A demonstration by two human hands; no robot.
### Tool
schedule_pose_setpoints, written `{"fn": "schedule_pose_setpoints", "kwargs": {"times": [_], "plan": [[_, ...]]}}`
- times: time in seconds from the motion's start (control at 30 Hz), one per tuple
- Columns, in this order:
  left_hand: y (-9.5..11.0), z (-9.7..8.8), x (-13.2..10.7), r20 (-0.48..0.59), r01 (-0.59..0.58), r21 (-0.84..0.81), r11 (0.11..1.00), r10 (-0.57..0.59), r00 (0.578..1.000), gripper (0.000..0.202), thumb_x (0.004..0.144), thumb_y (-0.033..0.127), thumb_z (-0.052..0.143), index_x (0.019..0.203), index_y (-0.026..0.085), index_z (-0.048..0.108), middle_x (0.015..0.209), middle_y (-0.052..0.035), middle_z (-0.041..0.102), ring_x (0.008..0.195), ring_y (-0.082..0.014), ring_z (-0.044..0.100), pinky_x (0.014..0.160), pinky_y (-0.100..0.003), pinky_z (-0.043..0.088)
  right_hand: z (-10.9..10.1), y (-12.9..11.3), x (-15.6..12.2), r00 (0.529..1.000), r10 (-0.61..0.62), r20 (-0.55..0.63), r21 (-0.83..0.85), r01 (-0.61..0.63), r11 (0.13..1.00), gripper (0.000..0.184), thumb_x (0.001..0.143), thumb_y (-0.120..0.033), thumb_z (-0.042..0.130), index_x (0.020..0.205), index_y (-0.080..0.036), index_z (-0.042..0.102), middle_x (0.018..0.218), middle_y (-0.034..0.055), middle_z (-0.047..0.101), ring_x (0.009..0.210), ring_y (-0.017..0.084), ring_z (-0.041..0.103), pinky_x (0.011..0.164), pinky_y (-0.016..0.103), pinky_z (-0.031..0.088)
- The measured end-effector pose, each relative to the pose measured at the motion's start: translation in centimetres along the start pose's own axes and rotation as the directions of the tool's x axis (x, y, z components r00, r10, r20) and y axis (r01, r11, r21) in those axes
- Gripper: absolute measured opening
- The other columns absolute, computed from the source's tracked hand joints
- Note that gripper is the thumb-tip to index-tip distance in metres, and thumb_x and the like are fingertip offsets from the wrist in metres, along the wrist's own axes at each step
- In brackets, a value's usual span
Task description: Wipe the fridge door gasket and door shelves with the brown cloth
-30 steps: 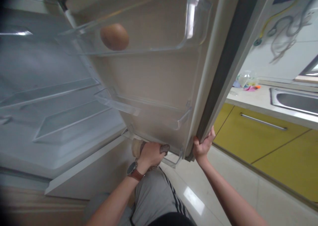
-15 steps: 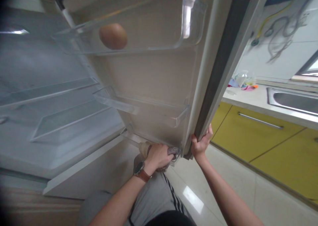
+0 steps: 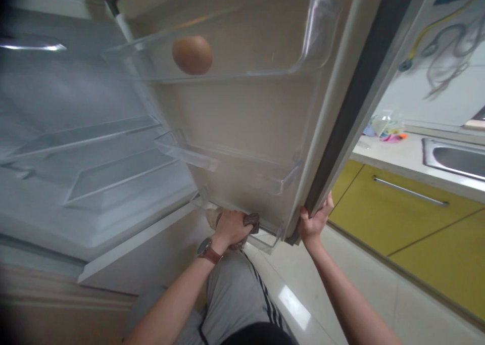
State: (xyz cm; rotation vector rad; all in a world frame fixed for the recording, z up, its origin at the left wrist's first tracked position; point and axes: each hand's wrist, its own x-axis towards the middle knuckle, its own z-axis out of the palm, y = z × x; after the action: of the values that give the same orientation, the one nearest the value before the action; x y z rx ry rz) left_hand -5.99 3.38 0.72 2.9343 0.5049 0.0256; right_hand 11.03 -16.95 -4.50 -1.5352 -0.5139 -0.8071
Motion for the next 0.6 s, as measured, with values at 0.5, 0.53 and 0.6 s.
{"fn": "schedule_pose_setpoints", "kwargs": {"times": [0.5,0.53,0.6], "plan": [[1.5,0.7,1.7,-0.065,0.005,-0.025,1.000,-0.007,0.998,0.042,0.090,0.048,0.055,0.097,0.016,0.081,0.097,-0.0185,0.078,0.097,-0.0327,0.075,0.085,-0.039,0.056,-6.8,-14.1,3.3,0.853,-0.469,0.231,0.200,0.430,0.880,0.008,0.079,-0.036,0.066,0.081,-0.031,0.059,0.068,0.0000,0.052,0.062,0.021,0.054,0.059,0.039,0.048],[1.5,0.7,1.8,-0.067,0.009,-0.024,1.000,-0.011,0.998,0.042,0.090,0.048,0.055,0.098,0.016,0.081,0.098,-0.0188,0.078,0.097,-0.0327,0.075,0.085,-0.039,0.056,-8.4,-16.3,2.4,0.754,-0.536,0.379,0.301,0.447,0.842,0.009,0.076,-0.036,0.066,0.072,-0.033,0.058,0.060,-0.0012,0.048,0.052,0.020,0.048,0.049,0.037,0.043],[1.6,0.7,2.0,-0.065,0.018,-0.022,1.000,-0.019,0.998,0.042,0.090,0.048,0.055,0.099,0.016,0.081,0.099,-0.0192,0.078,0.098,-0.0332,0.075,0.085,-0.039,0.056,-11.1,-19.7,0.4,0.664,-0.504,0.552,0.339,0.373,0.863,0.011,0.069,-0.031,0.068,0.068,-0.040,0.062,0.057,-0.0024,0.050,0.048,0.022,0.049,0.042,0.038,0.041]]}}
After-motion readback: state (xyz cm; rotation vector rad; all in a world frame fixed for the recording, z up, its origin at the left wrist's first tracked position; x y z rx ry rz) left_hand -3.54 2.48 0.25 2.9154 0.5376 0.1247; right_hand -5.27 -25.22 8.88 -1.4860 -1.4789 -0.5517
